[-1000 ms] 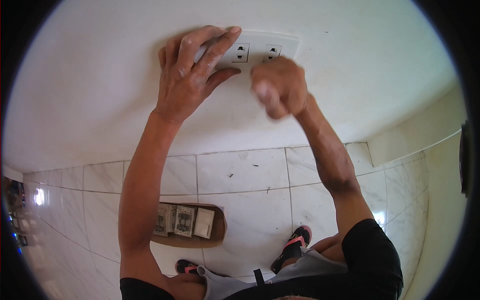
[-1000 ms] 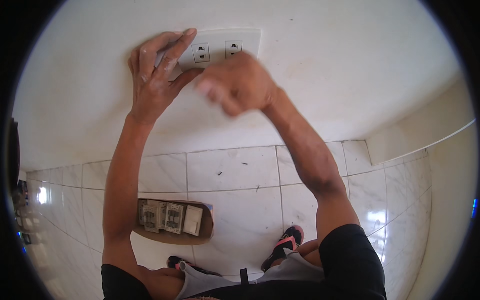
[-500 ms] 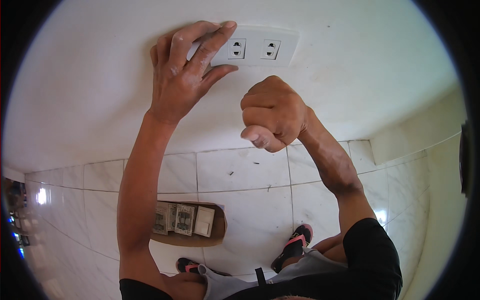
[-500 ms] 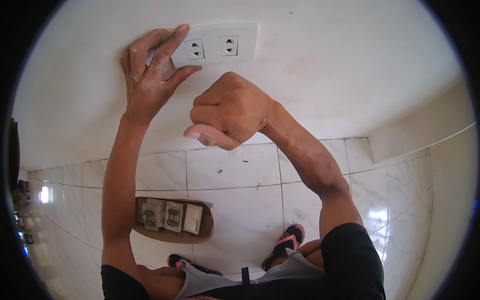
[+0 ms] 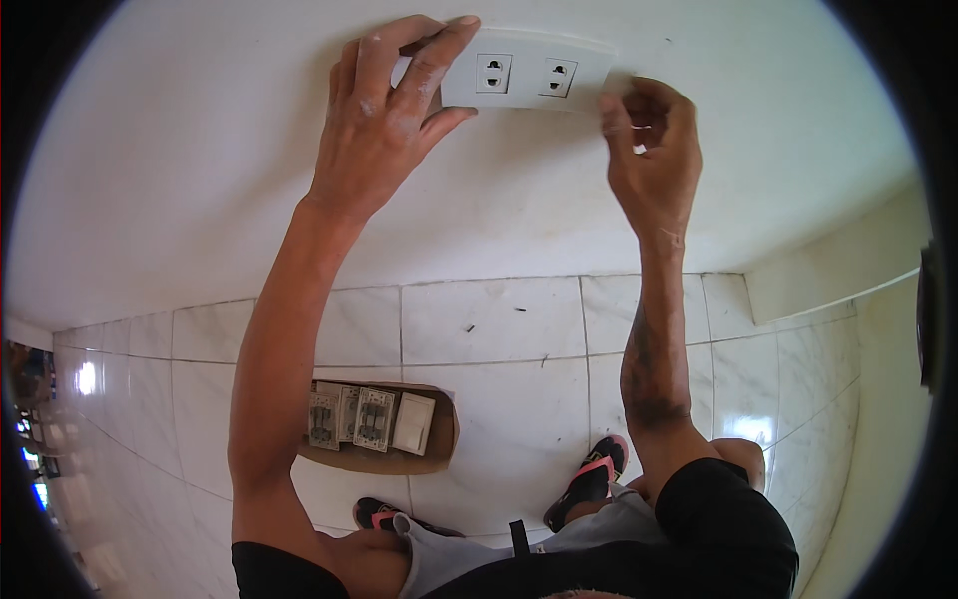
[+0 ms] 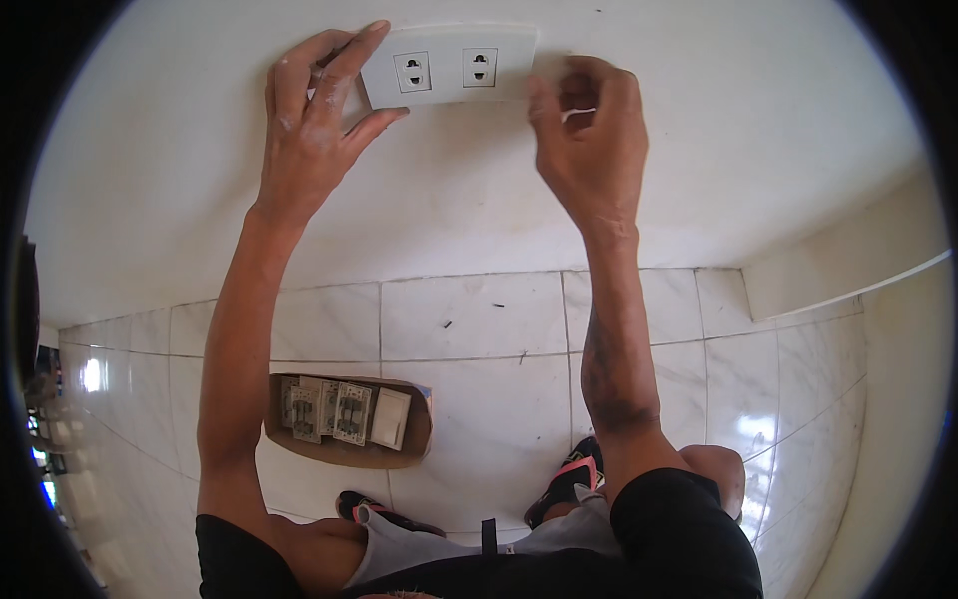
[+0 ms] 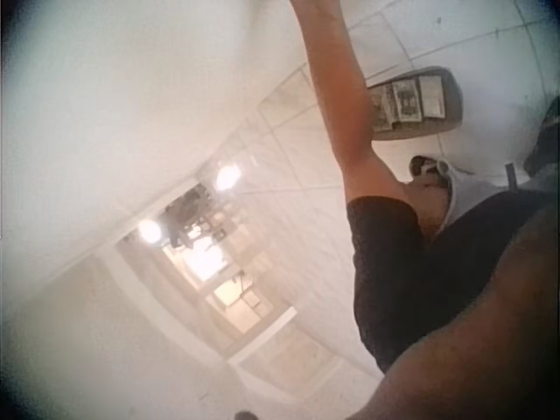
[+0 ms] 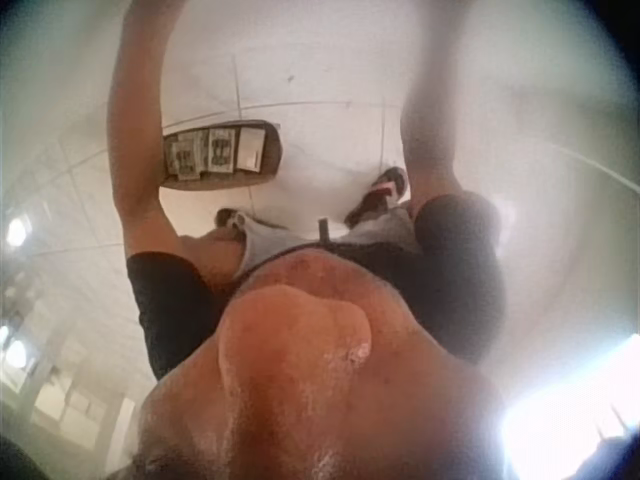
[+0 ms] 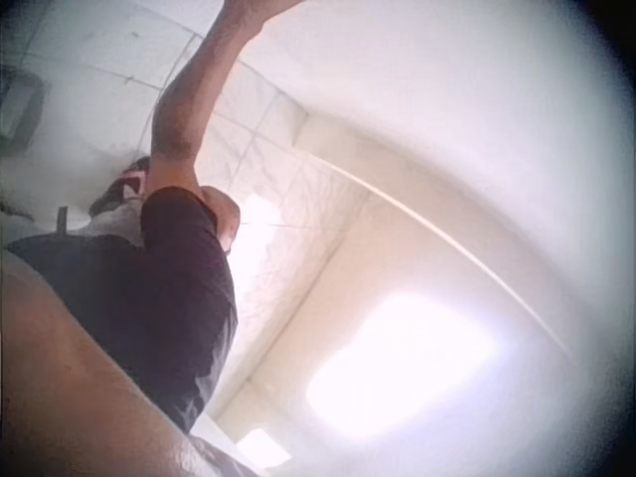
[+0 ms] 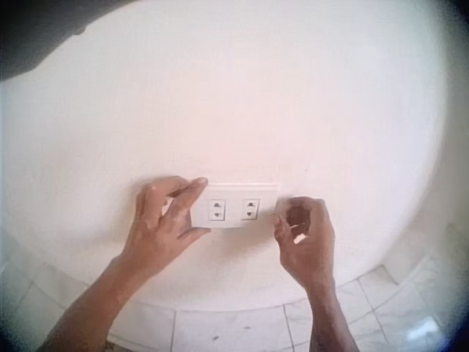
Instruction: The person fits a white plastic outlet cover onto a dual-socket electrical outlet on a wall, presses it into place, and then retrieves a box of components to continue working.
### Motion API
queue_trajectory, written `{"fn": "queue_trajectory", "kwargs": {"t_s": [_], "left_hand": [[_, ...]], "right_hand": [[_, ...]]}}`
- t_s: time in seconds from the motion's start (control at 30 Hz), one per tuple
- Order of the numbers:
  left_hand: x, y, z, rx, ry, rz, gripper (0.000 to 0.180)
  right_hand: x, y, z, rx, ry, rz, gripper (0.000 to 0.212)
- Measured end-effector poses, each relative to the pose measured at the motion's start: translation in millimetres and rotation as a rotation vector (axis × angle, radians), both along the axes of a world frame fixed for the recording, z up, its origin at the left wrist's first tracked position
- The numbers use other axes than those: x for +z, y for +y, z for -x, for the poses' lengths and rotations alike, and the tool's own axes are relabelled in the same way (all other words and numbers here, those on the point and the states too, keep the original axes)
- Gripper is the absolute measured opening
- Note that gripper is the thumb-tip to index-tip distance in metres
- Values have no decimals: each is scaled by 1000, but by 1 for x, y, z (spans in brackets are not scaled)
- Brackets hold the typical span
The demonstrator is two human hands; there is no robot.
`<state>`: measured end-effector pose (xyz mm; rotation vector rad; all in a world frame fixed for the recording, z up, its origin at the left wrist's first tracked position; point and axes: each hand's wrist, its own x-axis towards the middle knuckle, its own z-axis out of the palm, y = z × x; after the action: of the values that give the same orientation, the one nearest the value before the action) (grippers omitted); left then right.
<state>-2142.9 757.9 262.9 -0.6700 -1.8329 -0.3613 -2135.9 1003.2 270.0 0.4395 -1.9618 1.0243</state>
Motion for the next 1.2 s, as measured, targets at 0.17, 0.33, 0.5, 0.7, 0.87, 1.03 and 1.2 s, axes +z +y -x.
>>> {"fn": "queue_trajectory", "kwargs": {"t_s": [0.17, 0.33, 0.5, 0.7, 0.87, 1.03, 1.2], "left_hand": [[5, 2, -2, 30, -12, -17, 77], [9, 7, -9, -15, -83, -14, 73], [2, 9, -19, -102, -79, -47, 70], [-7, 24, -38, -263, -65, -57, 60], [-28, 14, -56, -300, -162, -11, 50], [-37, 4, -47, -282, -144, 25, 37], [-38, 7, -37, -237, -111, -35, 34]], "right_hand": [[3, -19, -10, -11, -135, -31, 35], [1, -21, -11, 35, -207, 42, 35], [3, -16, -13, 141, -283, 138, 30], [3, 2, -10, 232, -345, 176, 25], [-9, 27, -1, 402, -267, 10, 26], [-25, 26, 4, 377, -120, -107, 29], [-28, 23, 7, 327, -20, -108, 26]]}}
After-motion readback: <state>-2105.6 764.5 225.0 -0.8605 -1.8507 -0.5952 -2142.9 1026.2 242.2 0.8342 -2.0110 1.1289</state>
